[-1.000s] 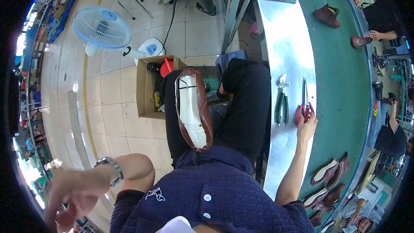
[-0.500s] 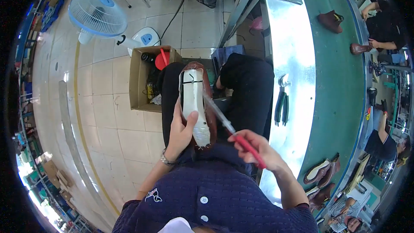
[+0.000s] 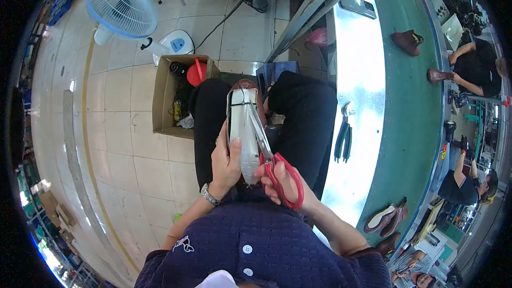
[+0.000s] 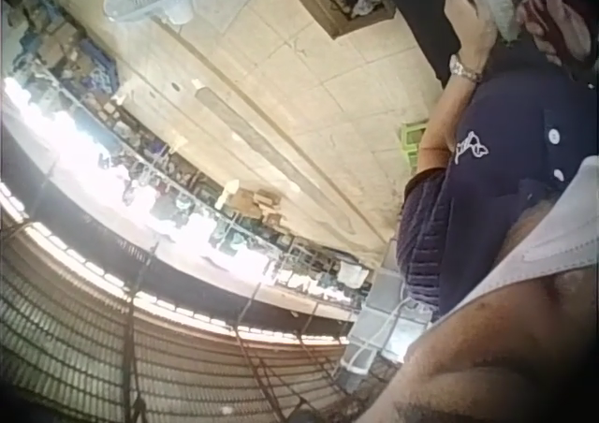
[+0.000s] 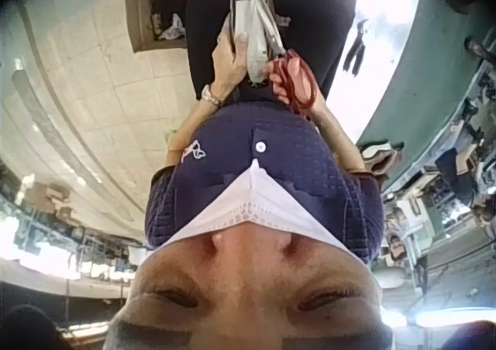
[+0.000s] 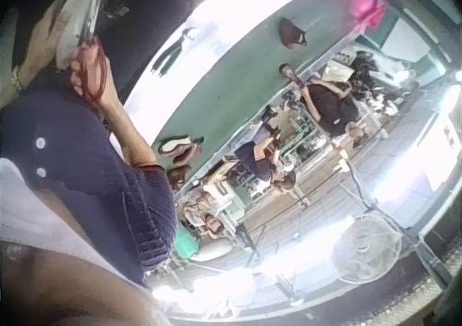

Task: Manually lasting a boot upper by stretching it over a last and securing the edges.

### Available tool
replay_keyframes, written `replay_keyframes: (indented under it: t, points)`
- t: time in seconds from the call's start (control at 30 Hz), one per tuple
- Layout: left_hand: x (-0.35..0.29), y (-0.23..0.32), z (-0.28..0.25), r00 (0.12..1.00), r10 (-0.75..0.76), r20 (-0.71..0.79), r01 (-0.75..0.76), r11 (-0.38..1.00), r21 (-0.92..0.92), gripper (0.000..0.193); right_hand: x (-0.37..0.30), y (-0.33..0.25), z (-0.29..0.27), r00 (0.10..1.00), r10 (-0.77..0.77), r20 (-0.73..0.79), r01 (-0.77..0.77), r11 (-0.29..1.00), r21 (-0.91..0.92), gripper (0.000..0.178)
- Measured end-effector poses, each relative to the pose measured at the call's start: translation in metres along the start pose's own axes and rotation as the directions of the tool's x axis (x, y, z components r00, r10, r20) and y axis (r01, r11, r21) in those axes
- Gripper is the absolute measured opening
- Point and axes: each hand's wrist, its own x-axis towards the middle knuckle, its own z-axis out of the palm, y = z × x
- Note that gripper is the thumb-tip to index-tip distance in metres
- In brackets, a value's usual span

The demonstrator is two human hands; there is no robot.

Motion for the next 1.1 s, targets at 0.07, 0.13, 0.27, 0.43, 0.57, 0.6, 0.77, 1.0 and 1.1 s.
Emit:
replay_keyframes:
  t: [0.07,0.13,0.27,0.43,0.57,0.6,0.77,1.0,1.1]
  points:
    - [0.001,-0.001,0.000,1.000,0.020,0.005,-0.020,1.000,0.000,0.063,0.003,-0.004,0.006,0.998,-0.025,-0.059,0.026,1.000,0.005,0.067]
    - [0.000,-0.003,0.000,0.999,0.036,-0.013,-0.036,0.999,0.007,0.062,0.006,-0.003,0.004,0.988,0.015,-0.151,-0.037,0.989,-0.144,0.062]
    - [-0.002,-0.005,-0.003,0.999,0.046,0.017,-0.047,0.999,0.008,0.062,0.002,0.004,-0.002,0.974,-0.098,-0.202,0.021,0.935,-0.353,0.052]
    - [0.027,0.012,-0.014,0.914,0.405,-0.003,-0.386,0.873,0.299,0.065,-0.030,0.010,-0.028,0.929,-0.228,-0.291,0.155,0.955,-0.253,0.036]
    - [0.066,0.027,-0.012,0.829,0.559,0.007,-0.481,0.706,0.519,0.032,-0.037,-0.006,-0.077,0.658,-0.601,-0.454,0.242,0.740,-0.628,0.039]
    - [0.069,0.026,-0.008,0.805,0.593,0.016,-0.507,0.673,0.538,0.026,-0.042,-0.004,-0.092,0.515,-0.640,-0.570,0.075,0.697,-0.713,0.038]
    - [0.071,0.016,-0.001,0.673,0.738,-0.040,-0.564,0.548,0.618,0.012,-0.071,0.033,-0.186,0.238,-0.730,-0.641,-0.303,0.571,-0.763,0.044]
    - [0.063,0.020,-0.007,0.662,0.738,-0.130,-0.547,0.594,0.589,0.009,-0.089,0.090,-0.247,0.115,-0.720,-0.684,-0.550,0.528,-0.648,0.054]
    - [0.058,0.028,-0.007,0.583,0.803,-0.125,-0.593,0.525,0.611,0.010,-0.083,0.102,-0.252,0.119,-0.704,-0.700,-0.421,0.603,-0.677,0.047]
